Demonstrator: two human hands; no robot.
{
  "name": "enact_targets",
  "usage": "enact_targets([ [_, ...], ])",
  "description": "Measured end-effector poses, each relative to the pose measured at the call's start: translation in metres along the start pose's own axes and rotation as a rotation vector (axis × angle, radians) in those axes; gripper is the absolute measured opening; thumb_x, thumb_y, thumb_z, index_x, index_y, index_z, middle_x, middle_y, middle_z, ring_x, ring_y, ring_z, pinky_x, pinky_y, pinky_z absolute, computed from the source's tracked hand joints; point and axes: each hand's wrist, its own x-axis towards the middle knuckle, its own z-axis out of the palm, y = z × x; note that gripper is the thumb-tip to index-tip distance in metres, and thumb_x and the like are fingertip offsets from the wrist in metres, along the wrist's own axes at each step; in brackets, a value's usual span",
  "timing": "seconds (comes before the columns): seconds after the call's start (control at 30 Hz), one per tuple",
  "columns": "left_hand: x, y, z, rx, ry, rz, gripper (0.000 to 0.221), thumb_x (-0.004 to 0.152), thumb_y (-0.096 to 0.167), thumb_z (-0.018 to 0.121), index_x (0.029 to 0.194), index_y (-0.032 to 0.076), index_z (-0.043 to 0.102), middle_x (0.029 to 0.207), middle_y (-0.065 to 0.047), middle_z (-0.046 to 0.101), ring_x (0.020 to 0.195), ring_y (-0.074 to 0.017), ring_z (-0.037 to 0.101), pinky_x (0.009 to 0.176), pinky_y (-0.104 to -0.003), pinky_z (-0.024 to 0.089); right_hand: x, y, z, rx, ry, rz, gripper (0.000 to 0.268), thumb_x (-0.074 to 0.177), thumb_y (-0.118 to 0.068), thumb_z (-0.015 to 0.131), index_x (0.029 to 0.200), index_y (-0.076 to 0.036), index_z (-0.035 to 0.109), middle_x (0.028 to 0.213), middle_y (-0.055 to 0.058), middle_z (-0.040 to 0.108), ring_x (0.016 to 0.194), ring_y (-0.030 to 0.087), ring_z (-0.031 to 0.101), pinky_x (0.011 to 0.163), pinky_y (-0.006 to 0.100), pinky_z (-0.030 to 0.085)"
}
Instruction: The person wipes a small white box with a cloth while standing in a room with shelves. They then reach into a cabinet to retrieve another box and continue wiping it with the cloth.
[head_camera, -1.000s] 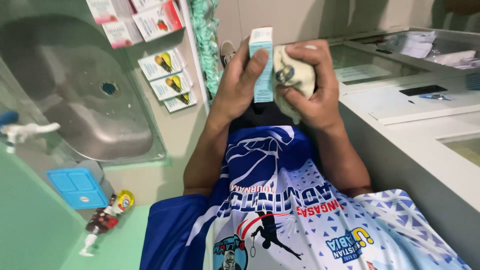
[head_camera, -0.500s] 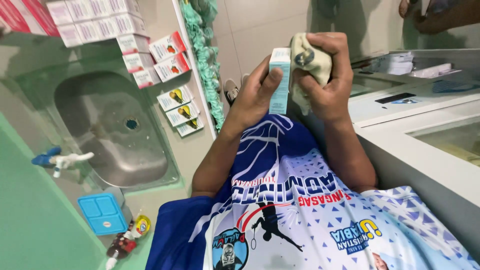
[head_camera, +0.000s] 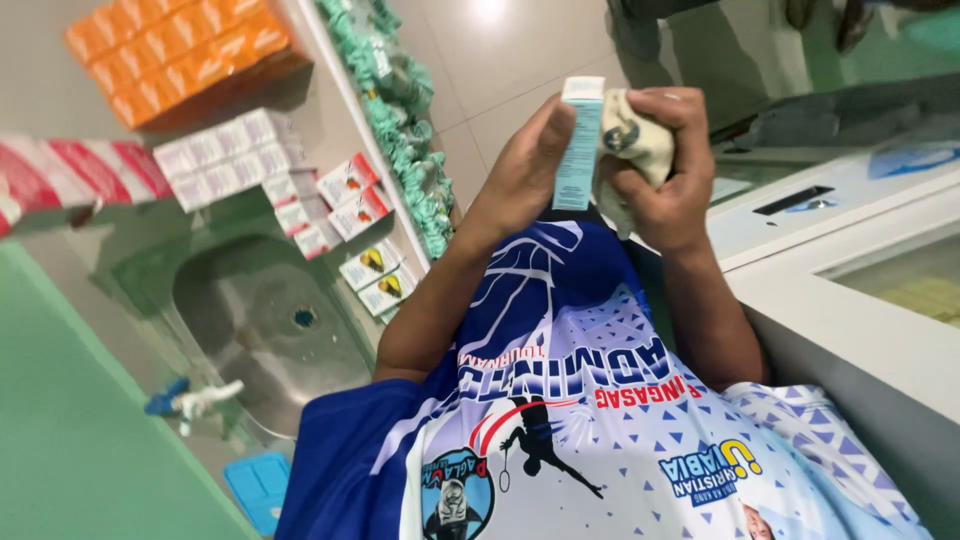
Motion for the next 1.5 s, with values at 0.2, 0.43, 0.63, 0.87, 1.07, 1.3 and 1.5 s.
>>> enact_targets([
  [0.2, 0.051, 0.014, 0.001, -0.007, -0.175, -0.065, 0.081, 0.086, 0.076, 0.037, 0.13, 0.012, 0.057, 0.106, -0.008, 0.069, 0.09, -0.0166, 0.067, 0.077, -0.028, 0.056, 0.014, 0.008, -0.011, -0.023, 0.169, 0.061, 0.04, 0.097, -0.022, 0.065, 0.13, -0.001, 0.054, 0.124, 0.015, 0.048, 0.119, 0.028, 0.052, 0.105, 0.039, 0.044],
  [0.43, 0.132, 0.027, -0.002, -0.009, -0.31, -0.022, 0.065, 0.096, 0.064, 0.043, 0.129, 0.01, 0.059, 0.109, -0.005, 0.065, 0.095, -0.0132, 0.065, 0.079, -0.027, 0.054, 0.059, 0.031, -0.022, 0.013, 0.381, 0.165, 0.05, 0.097, -0.038, 0.067, 0.132, -0.005, 0.056, 0.123, 0.01, 0.05, 0.116, 0.022, 0.053, 0.103, 0.035, 0.044],
  [0.63, 0.191, 0.051, -0.011, 0.142, -0.375, 0.061, 0.062, 0.098, 0.061, 0.044, 0.134, 0.013, 0.057, 0.093, 0.002, 0.057, 0.074, -0.0083, 0.051, 0.06, -0.024, 0.041, 0.114, 0.042, -0.042, 0.045, 0.402, 0.145, 0.046, 0.095, -0.027, 0.067, 0.133, -0.005, 0.055, 0.124, 0.01, 0.048, 0.115, 0.021, 0.052, 0.1, 0.034, 0.044],
  [0.87, 0.256, 0.067, -0.032, 0.085, -0.456, -0.003, 0.058, 0.097, 0.063, 0.047, 0.128, 0.016, 0.056, 0.097, 0.002, 0.058, 0.08, -0.0105, 0.06, 0.059, -0.025, 0.05, 0.167, 0.054, -0.037, -0.019, 0.445, 0.157, 0.05, 0.098, -0.038, 0.065, 0.132, -0.004, 0.054, 0.123, 0.012, 0.048, 0.114, 0.023, 0.052, 0.1, 0.035, 0.043],
  [1.07, 0.304, 0.089, -0.063, 0.11, -0.662, -0.071, 0.052, 0.1, 0.047, 0.057, 0.135, 0.009, 0.055, 0.114, -0.004, 0.062, 0.101, -0.0141, 0.061, 0.084, -0.027, 0.05, 0.212, 0.082, -0.015, -0.007, 0.72, 0.237, 0.047, 0.096, -0.034, 0.065, 0.132, -0.005, 0.055, 0.127, 0.011, 0.051, 0.118, 0.022, 0.052, 0.103, 0.033, 0.042],
  [1.3, 0.364, 0.118, -0.083, 0.088, -0.769, -0.104, 0.041, 0.097, 0.037, 0.068, 0.124, 0.007, 0.063, 0.106, 0.0, 0.066, 0.096, -0.0107, 0.061, 0.082, -0.025, 0.05, 0.255, 0.083, 0.006, -0.017, 0.842, 0.236, 0.044, 0.098, -0.03, 0.064, 0.132, -0.005, 0.053, 0.126, 0.011, 0.047, 0.12, 0.022, 0.049, 0.105, 0.034, 0.041],
  [1.5, 0.407, 0.108, -0.055, 0.066, -0.839, -0.114, 0.04, 0.096, 0.035, 0.07, 0.123, 0.007, 0.063, 0.105, 0.0, 0.065, 0.097, -0.0103, 0.06, 0.085, -0.025, 0.049, 0.251, 0.1, -0.008, -0.002, 0.923, 0.298, 0.042, 0.096, -0.025, 0.066, 0.131, -0.005, 0.054, 0.126, 0.011, 0.048, 0.121, 0.022, 0.051, 0.107, 0.034, 0.042],
])
